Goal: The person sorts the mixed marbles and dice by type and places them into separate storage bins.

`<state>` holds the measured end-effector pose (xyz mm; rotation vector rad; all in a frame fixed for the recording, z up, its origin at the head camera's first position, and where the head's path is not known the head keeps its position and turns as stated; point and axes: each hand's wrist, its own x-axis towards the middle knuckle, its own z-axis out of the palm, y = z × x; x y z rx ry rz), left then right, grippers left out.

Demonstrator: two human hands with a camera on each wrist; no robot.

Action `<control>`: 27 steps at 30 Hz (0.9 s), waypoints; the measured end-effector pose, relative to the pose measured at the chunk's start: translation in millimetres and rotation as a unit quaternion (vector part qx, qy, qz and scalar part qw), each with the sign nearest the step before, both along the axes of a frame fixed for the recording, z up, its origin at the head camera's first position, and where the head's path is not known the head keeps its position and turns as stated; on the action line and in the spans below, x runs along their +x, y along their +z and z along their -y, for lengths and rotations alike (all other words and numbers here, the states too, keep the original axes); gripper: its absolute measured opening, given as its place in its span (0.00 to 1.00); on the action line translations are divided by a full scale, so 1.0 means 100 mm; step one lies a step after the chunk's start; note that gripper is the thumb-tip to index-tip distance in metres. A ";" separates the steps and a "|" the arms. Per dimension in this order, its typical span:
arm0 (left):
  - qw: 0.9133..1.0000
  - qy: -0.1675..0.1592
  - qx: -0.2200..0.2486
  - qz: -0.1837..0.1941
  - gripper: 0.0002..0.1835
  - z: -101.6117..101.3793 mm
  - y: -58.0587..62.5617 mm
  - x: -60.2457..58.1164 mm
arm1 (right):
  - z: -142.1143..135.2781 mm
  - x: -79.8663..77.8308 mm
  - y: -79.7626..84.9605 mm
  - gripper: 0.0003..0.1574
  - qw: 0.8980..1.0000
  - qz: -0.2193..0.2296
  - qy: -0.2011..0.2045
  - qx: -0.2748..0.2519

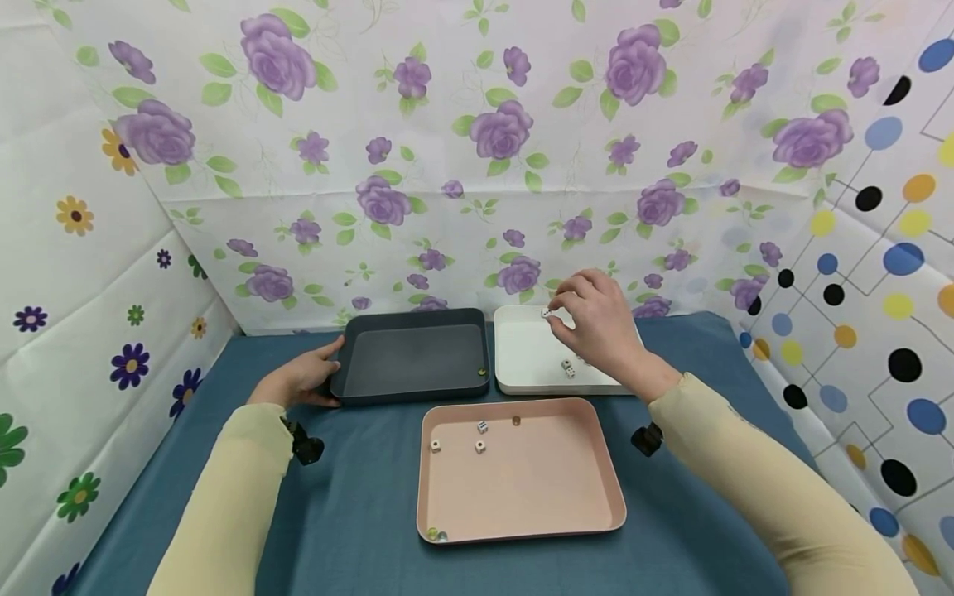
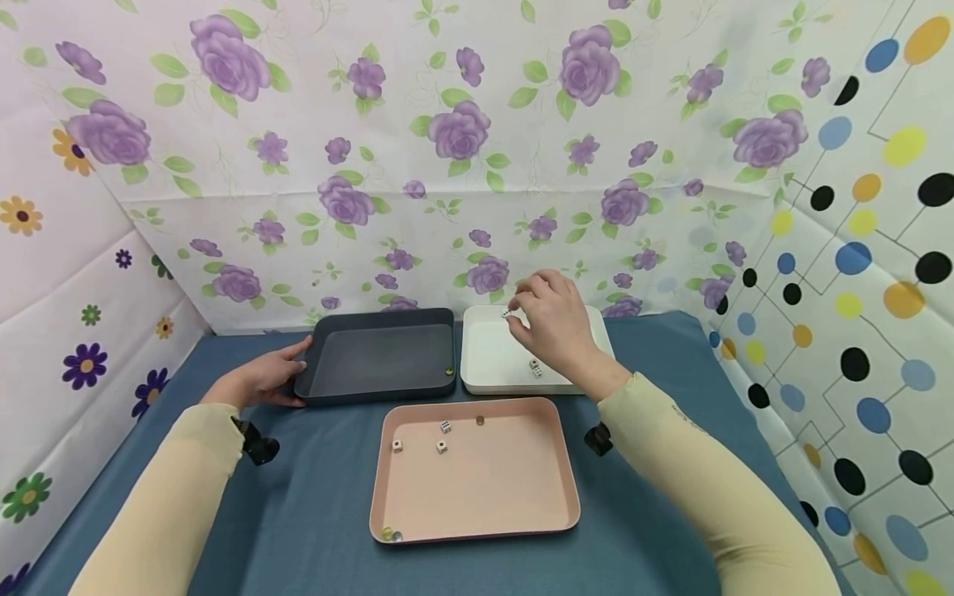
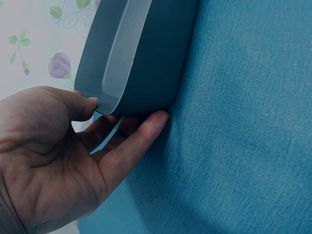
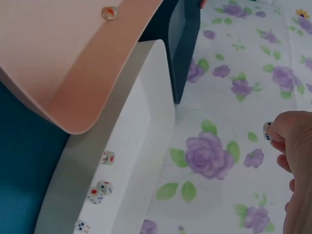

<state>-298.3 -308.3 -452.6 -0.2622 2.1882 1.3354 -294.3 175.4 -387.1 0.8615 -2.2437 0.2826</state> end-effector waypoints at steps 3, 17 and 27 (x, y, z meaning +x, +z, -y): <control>1.000 0.001 0.002 0.000 0.36 0.00 0.01 0.01 | -0.02 -0.04 -0.05 0.04 1.000 0.014 -0.014 0.007; 1.000 0.005 -0.002 0.002 0.36 -0.01 0.03 0.00 | -0.09 -0.20 -0.32 0.05 0.993 0.089 -0.071 0.035; 1.000 0.004 -0.005 0.002 0.35 -0.01 0.03 0.00 | -0.09 -0.24 -0.52 0.06 0.984 0.143 -0.082 0.070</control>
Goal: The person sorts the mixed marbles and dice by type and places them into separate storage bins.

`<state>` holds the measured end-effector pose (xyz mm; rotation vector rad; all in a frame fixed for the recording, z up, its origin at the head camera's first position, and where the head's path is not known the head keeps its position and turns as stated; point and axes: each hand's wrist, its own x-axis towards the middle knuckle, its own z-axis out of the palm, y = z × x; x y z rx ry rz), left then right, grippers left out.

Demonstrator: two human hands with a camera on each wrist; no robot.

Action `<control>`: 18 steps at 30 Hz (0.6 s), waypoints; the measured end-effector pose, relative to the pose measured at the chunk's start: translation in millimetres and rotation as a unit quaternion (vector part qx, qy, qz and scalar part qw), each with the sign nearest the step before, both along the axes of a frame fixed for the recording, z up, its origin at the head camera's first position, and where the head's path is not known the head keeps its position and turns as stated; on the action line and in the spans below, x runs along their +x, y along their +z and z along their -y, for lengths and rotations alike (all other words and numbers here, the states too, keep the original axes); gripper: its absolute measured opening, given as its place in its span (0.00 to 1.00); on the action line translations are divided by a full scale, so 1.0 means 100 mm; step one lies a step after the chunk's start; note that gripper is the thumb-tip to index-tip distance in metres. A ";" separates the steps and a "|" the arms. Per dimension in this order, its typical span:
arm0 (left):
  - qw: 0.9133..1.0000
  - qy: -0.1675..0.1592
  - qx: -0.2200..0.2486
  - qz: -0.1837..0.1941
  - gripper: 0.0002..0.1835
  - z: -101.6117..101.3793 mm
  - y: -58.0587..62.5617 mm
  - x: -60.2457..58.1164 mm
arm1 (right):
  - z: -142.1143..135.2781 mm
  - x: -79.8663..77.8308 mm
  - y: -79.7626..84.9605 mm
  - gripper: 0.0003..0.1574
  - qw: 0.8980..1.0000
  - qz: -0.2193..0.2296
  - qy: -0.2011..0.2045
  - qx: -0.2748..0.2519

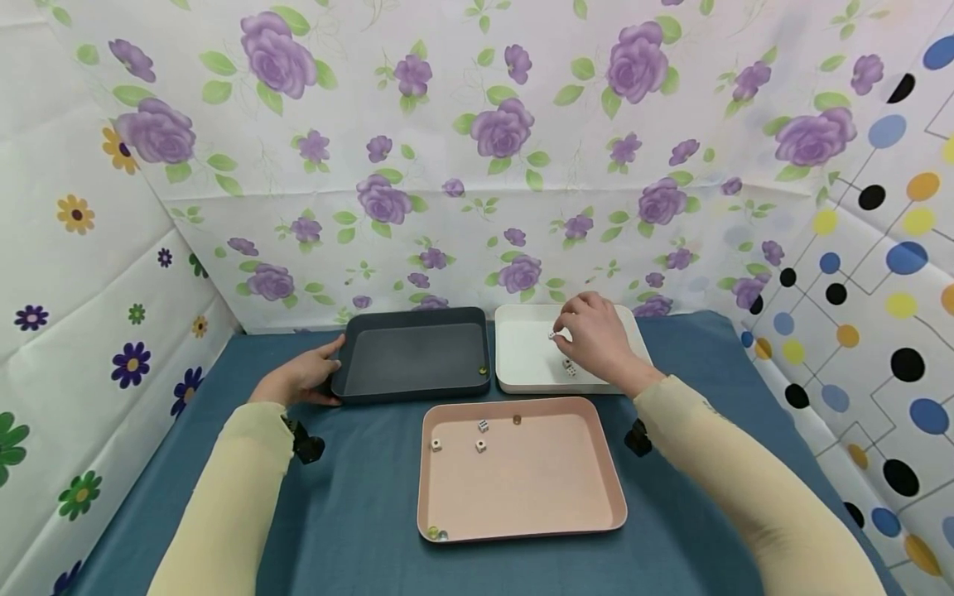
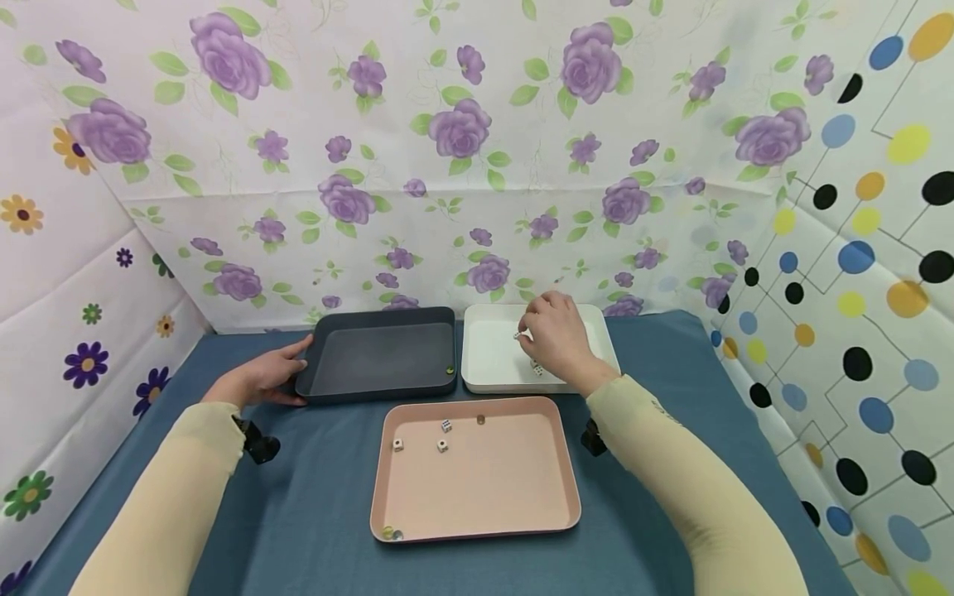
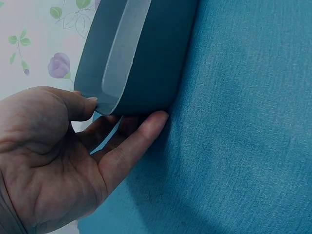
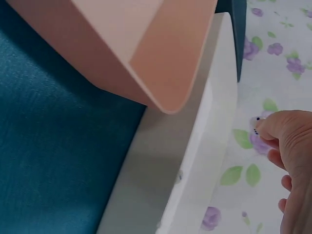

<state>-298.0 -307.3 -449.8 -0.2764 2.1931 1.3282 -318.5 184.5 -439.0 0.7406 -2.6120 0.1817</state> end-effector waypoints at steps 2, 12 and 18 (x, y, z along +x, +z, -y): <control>1.000 -0.002 -0.002 0.000 0.35 0.00 0.00 0.00 | 0.01 0.00 -0.03 0.06 1.000 0.019 -0.001 0.009; 1.000 0.000 0.001 0.001 0.35 -0.01 0.00 0.01 | 0.02 0.02 -0.15 0.04 0.996 0.084 0.001 0.039; 1.000 0.001 -0.001 0.002 0.35 -0.01 0.00 0.01 | 0.02 0.01 -0.20 0.03 0.996 0.080 -0.004 0.046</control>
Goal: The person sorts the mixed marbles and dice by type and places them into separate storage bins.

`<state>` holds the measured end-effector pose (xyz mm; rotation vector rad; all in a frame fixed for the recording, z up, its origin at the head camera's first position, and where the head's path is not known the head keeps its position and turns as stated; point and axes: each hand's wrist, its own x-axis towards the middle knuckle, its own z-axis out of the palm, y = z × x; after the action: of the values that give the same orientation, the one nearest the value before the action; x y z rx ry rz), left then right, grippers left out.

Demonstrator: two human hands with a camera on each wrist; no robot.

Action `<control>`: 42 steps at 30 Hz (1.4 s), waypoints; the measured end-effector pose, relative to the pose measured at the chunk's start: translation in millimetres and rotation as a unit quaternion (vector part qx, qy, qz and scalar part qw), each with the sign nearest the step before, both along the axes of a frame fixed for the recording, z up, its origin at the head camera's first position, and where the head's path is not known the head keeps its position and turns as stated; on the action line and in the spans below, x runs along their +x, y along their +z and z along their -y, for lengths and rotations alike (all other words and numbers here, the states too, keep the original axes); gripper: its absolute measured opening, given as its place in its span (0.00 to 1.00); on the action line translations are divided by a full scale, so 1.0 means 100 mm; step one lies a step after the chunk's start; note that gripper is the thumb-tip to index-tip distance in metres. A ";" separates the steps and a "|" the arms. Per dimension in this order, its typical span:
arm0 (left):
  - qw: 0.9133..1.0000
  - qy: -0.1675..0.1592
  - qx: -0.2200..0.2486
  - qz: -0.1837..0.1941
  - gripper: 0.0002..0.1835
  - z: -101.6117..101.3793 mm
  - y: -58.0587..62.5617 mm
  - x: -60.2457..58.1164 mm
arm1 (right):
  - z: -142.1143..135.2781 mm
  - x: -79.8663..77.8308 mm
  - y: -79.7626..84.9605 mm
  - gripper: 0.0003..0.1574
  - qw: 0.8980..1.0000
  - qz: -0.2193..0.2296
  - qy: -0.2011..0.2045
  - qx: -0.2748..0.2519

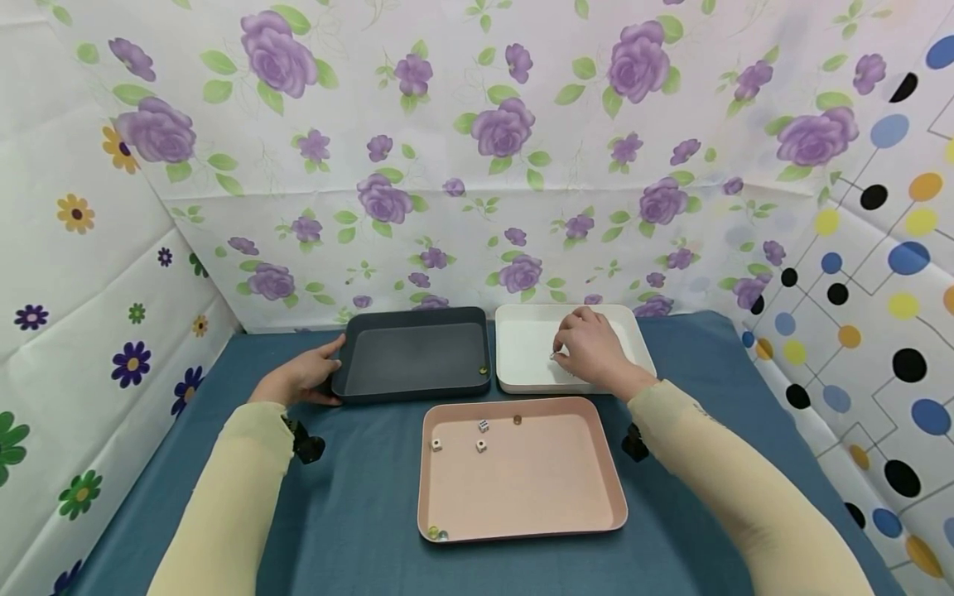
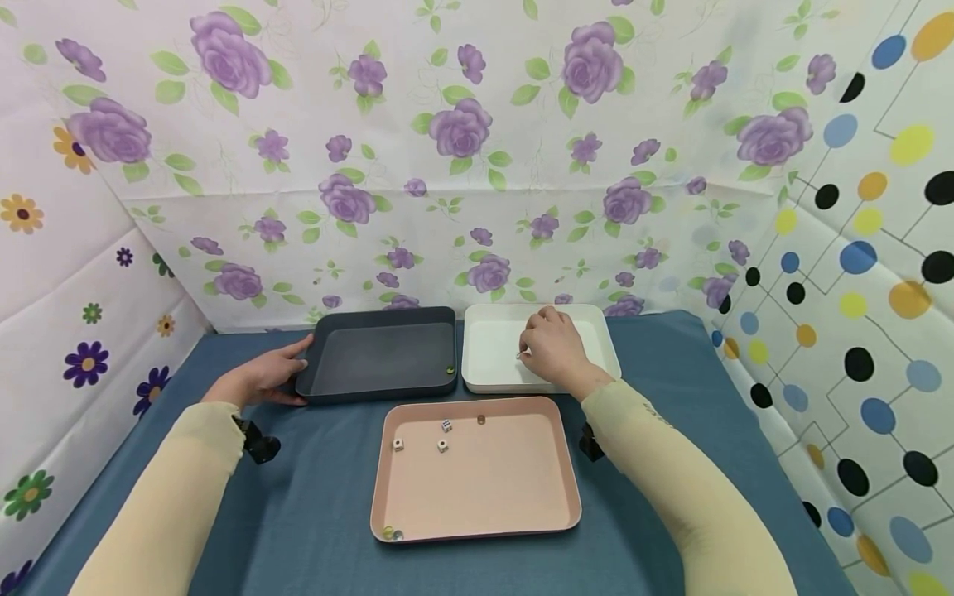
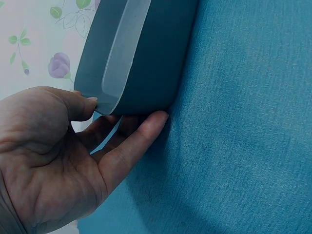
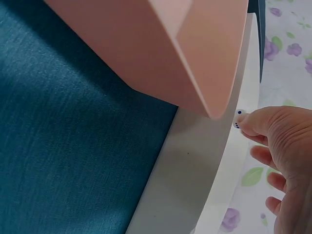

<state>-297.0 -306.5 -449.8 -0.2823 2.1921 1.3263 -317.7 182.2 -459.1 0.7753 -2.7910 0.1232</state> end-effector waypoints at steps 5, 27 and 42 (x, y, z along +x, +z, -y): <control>1.000 -0.001 0.002 0.000 0.35 0.01 0.00 0.00 | 0.00 0.00 0.00 0.06 1.000 0.005 -0.004 0.000; 1.000 -0.007 0.015 -0.003 0.35 0.03 -0.05 -0.02 | 0.06 0.06 0.19 0.12 0.997 -0.025 0.018 -0.070; 1.000 -0.007 0.018 -0.003 0.35 0.02 -0.04 -0.02 | 0.22 0.21 0.45 0.15 0.991 -0.063 0.050 -0.105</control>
<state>-298.5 -308.8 -453.5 -0.2482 2.1681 1.3589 -296.7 160.6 -413.8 0.8376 -2.5690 0.3664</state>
